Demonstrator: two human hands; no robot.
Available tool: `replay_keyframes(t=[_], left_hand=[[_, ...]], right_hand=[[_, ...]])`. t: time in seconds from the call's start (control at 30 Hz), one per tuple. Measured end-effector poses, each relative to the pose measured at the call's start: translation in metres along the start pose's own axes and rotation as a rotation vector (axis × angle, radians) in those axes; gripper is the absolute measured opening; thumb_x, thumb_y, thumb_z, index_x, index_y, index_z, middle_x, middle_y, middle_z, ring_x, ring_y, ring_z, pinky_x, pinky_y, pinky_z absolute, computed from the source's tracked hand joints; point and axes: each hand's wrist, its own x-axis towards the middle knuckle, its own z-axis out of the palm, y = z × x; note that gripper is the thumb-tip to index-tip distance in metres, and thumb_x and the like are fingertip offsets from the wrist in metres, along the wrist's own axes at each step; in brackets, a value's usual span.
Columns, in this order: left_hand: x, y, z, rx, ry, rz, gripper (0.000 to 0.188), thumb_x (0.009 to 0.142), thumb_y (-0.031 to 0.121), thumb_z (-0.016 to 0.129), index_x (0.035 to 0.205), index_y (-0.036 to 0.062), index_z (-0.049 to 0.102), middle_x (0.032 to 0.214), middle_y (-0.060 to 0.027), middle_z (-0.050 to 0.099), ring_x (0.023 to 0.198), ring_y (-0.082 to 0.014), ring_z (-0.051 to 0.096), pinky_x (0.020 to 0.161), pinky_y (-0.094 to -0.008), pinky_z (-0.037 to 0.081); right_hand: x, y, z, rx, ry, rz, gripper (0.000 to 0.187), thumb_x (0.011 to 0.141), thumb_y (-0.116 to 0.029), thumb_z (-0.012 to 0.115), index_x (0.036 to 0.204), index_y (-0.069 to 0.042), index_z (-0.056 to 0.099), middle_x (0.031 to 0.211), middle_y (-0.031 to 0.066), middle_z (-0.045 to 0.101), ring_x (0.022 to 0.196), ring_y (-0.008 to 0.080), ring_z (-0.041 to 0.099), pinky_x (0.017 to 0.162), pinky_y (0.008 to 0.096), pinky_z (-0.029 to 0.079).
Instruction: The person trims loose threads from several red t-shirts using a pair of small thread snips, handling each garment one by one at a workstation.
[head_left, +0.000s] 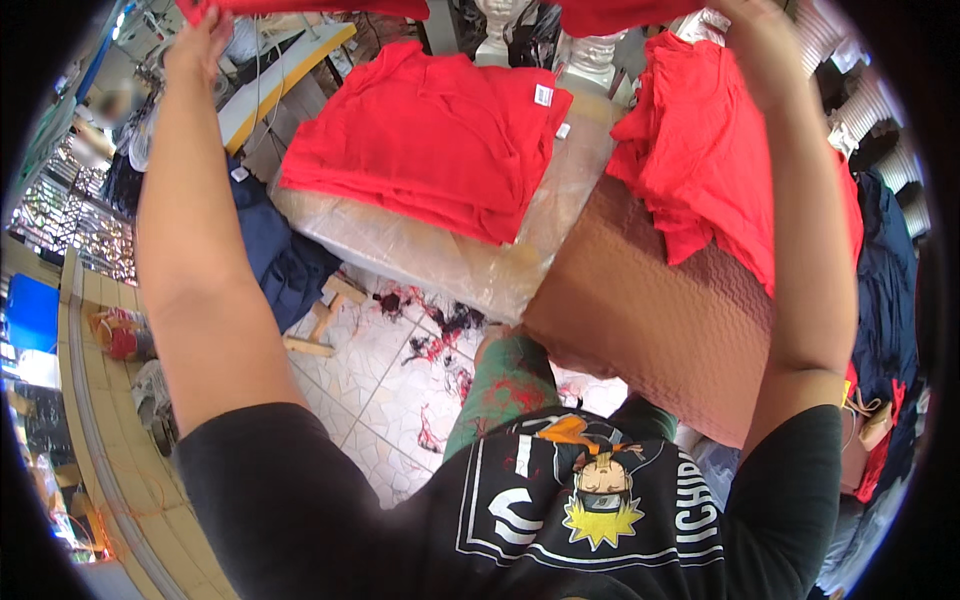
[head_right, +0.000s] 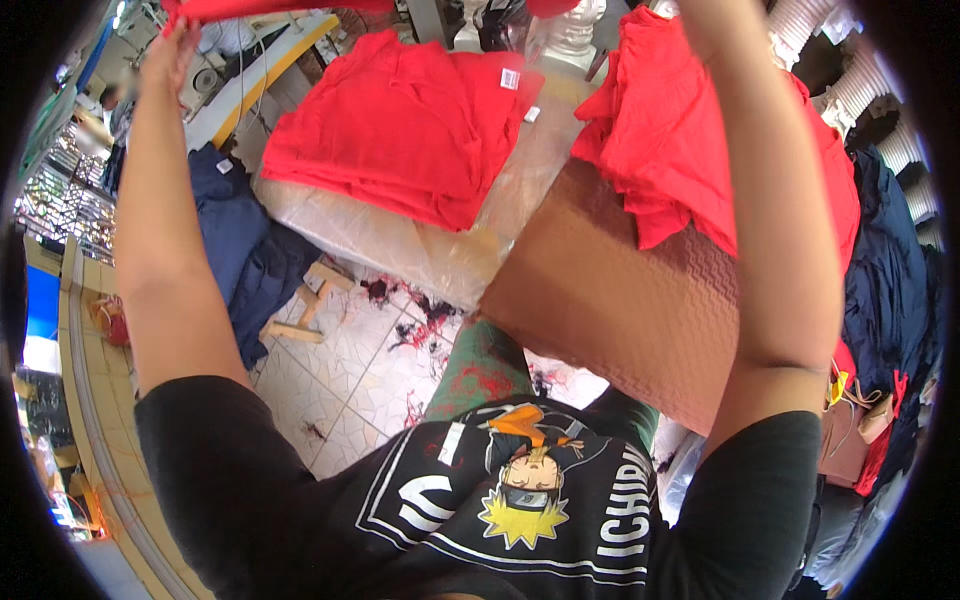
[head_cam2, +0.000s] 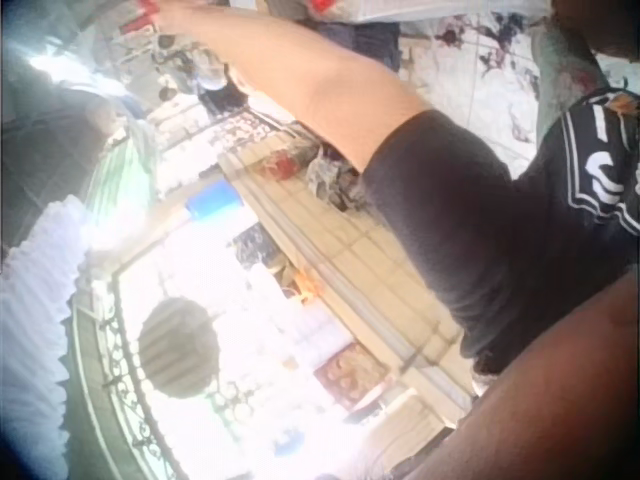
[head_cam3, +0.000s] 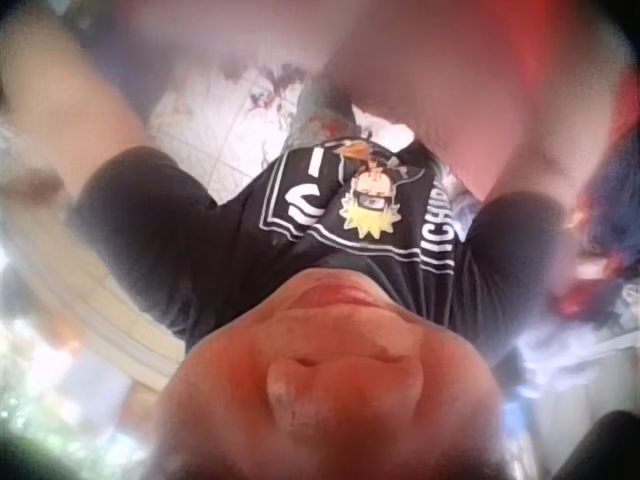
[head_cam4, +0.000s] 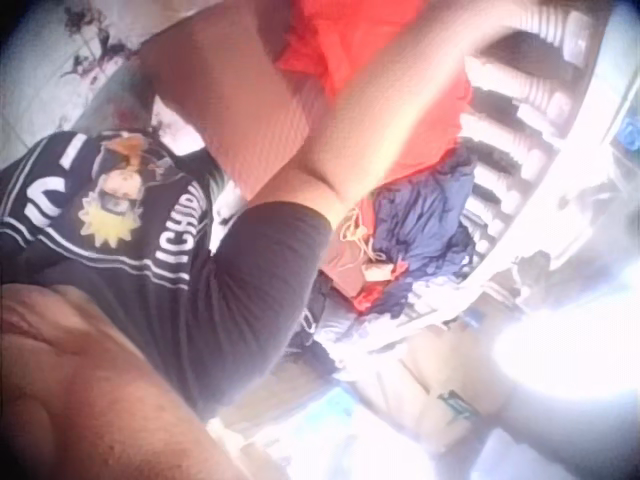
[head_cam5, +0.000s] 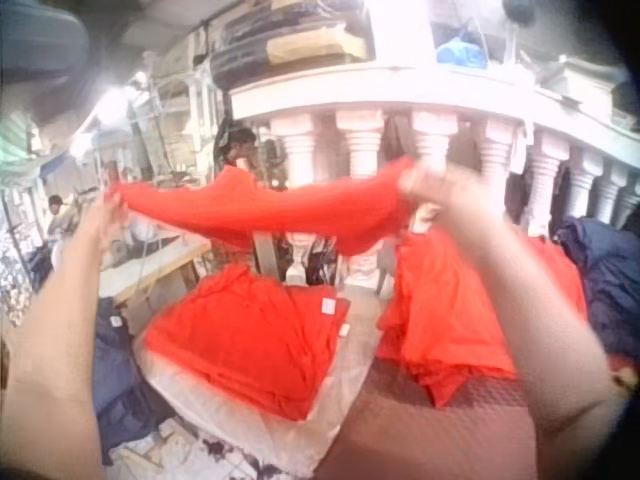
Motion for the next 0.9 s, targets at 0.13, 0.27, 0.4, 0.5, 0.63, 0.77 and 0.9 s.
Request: replay_keyframes(t=[0.13,0.27,0.4,0.5,0.63,0.77,0.9], left_hand=[[-0.061,-0.106,-0.041,0.281,0.293,-0.138,0.03,0.093,0.022,0.059,0.112,-0.0008,0.059,0.101,-0.0102,0.066,0.093,-0.0228,0.063,0.079,-0.0306,0.05],[-0.141,-0.207,-0.064,0.545,0.474,-0.516,0.062,0.085,0.038,0.066,0.125,-0.0062,0.049,0.12,-0.0158,0.057,0.108,-0.0277,0.056,0.092,-0.0378,0.044],[-0.216,-0.253,-0.041,0.311,0.466,-0.668,0.086,0.077,0.044,0.075,0.135,-0.0094,0.04,0.137,-0.0195,0.047,0.122,-0.0295,0.05,0.103,-0.0416,0.039],[-0.237,-0.26,-0.024,0.3,0.453,-0.717,0.086,0.074,0.037,0.079,0.133,-0.0127,0.039,0.136,-0.0207,0.047,0.121,-0.03,0.051,0.101,-0.0413,0.041],[-0.246,-0.249,0.013,0.282,0.386,-0.783,0.074,0.077,0.014,0.074,0.135,-0.0111,0.036,0.134,-0.0216,0.047,0.117,-0.0301,0.054,0.097,-0.0426,0.045],[-0.249,-0.251,0.026,0.213,0.363,-0.782,0.07,0.078,-0.006,0.06,0.141,-0.0008,0.03,0.135,-0.0214,0.045,0.114,-0.033,0.055,0.093,-0.0479,0.048],[-0.258,-0.27,0.06,0.19,0.363,-0.727,0.069,0.078,-0.005,0.056,0.141,0.0053,0.03,0.132,-0.019,0.047,0.111,-0.036,0.056,0.091,-0.0511,0.049]], right_hand=[[-0.06,0.096,0.069,0.132,-0.364,0.227,0.015,0.088,-0.013,0.066,0.101,-0.006,0.069,0.097,-0.0016,0.068,0.089,0.0078,0.061,0.077,0.0229,0.047],[-0.119,0.143,0.084,-0.276,-0.86,0.187,0.027,0.087,-0.022,0.068,0.107,-0.004,0.068,0.1,0.0064,0.069,0.094,0.0138,0.063,0.085,0.0308,0.048],[-0.118,0.195,0.101,0.137,-0.495,0.917,0.05,0.084,-0.032,0.071,0.119,0.001,0.058,0.108,0.0149,0.066,0.096,0.0237,0.065,0.086,0.0377,0.05],[-0.117,0.207,0.15,0.407,-0.272,1.17,0.057,0.082,-0.028,0.073,0.124,0.005,0.05,0.112,0.0188,0.064,0.095,0.0275,0.065,0.087,0.0419,0.051],[-0.124,0.221,0.18,0.764,-0.234,1.118,0.049,0.081,-0.015,0.074,0.121,0.006,0.053,0.114,0.0166,0.064,0.1,0.0257,0.064,0.092,0.0375,0.05],[-0.138,0.223,0.163,0.722,-0.311,1.021,0.049,0.08,-0.01,0.073,0.122,0.004,0.053,0.115,0.0154,0.064,0.102,0.0274,0.064,0.091,0.0394,0.051],[-0.158,0.233,0.139,0.532,-0.365,0.941,0.047,0.082,-0.013,0.072,0.122,0.003,0.053,0.114,0.0132,0.064,0.1,0.0254,0.064,0.087,0.0362,0.052]])
